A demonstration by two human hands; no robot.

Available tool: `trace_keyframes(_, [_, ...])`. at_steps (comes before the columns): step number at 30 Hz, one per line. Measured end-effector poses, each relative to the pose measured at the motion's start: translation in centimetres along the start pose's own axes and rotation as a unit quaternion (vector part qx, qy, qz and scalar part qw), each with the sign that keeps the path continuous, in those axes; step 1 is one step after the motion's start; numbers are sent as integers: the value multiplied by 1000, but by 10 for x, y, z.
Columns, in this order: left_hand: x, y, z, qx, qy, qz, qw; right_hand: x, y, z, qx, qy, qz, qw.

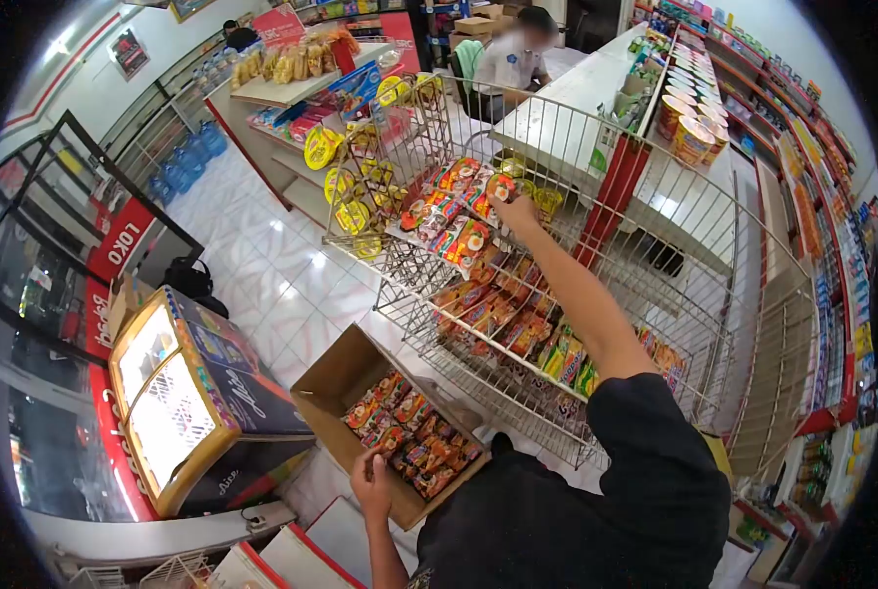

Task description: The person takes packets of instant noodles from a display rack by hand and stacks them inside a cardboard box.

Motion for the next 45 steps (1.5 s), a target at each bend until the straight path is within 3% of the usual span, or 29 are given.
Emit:
trace_keyframes(1, [-12, -3, -8, -2, -10, -15, 1000, -4, -3, 0, 4, 0, 2, 1000])
trace_keyframes(3, [-38, -10, -25, -7, -22, -29, 999, -13, -8, 1, 27, -132, 6, 991])
trace_keyframes(5, [-67, -22, -43, 12, 51, -74, 996, -18, -3, 4, 41, -198, 8, 979])
trace_keyframes(8, [-102, -39, -60, 25, 76, -84, 993, 9, 48, 44, 96, -275, 97, 952])
trace_keyframes(10, [-130, -49, -77, 35, 122, -86, 988, 39, 101, 76, 194, -351, 181, 898])
trace_keyframes(12, [-155, -54, -92, 47, 167, -90, 981, 60, 149, 99, 322, -347, 214, 854])
trace_keyframes(15, [-181, -55, -111, 162, 447, -42, 879, 66, 186, 106, 417, -241, 265, 835])
trace_keyframes(18, [-151, -47, -110, 95, 399, 7, 912, 58, 178, 85, 475, -201, 351, 782])
trace_keyframes(20, [-131, -37, -106, 59, 375, 31, 925, 49, 133, 69, 331, -173, 275, 886])
trace_keyframes(22, [-112, -22, -101, 48, 399, 55, 914, 16, 76, 41, 217, -125, 234, 940])
trace_keyframes(23, [-107, -16, -98, 43, 410, 66, 909, -1, 58, 24, 218, -125, 234, 939])
trace_keyframes(26, [-98, -2, -94, 30, 449, 101, 887, -12, 42, 9, 43, 78, 369, 925])
trace_keyframes(28, [-94, 6, -92, 20, 466, 122, 876, -13, 44, 0, 49, 121, 364, 922])
trace_keyframes(31, [-94, 17, -93, -33, 419, 114, 900, -8, 50, -5, 54, 207, 354, 910])
trace_keyframes(35, [-70, 27, -91, -32, 432, 134, 891, -6, 43, -5, 110, 148, 304, 935])
trace_keyframes(38, [-57, 32, -87, -33, 443, 154, 883, -5, 32, -8, 263, 103, 207, 937])
trace_keyframes(39, [-51, 35, -83, -35, 446, 162, 879, -9, 28, -11, 272, 110, 210, 933])
trace_keyframes(41, [-38, 36, -73, -42, 460, 185, 867, -21, 18, -12, 158, -20, 211, 964])
trace_keyframes(44, [2, 36, -52, -89, 445, 178, 873, 2, 34, 25, 360, -111, 118, 919])
trace_keyframes(45, [6, 36, -41, -84, 457, 201, 862, 6, 40, 34, 267, -29, 153, 951])
Point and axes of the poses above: each hand's wrist, its own y-axis away from the middle knuckle, its own z-axis out of the back of the hand, x = y × z, the point moved 1 cm from there along -y, towards the middle knuckle, and after that the axes turned 6 degrees about -x, right-handed, at the moved point
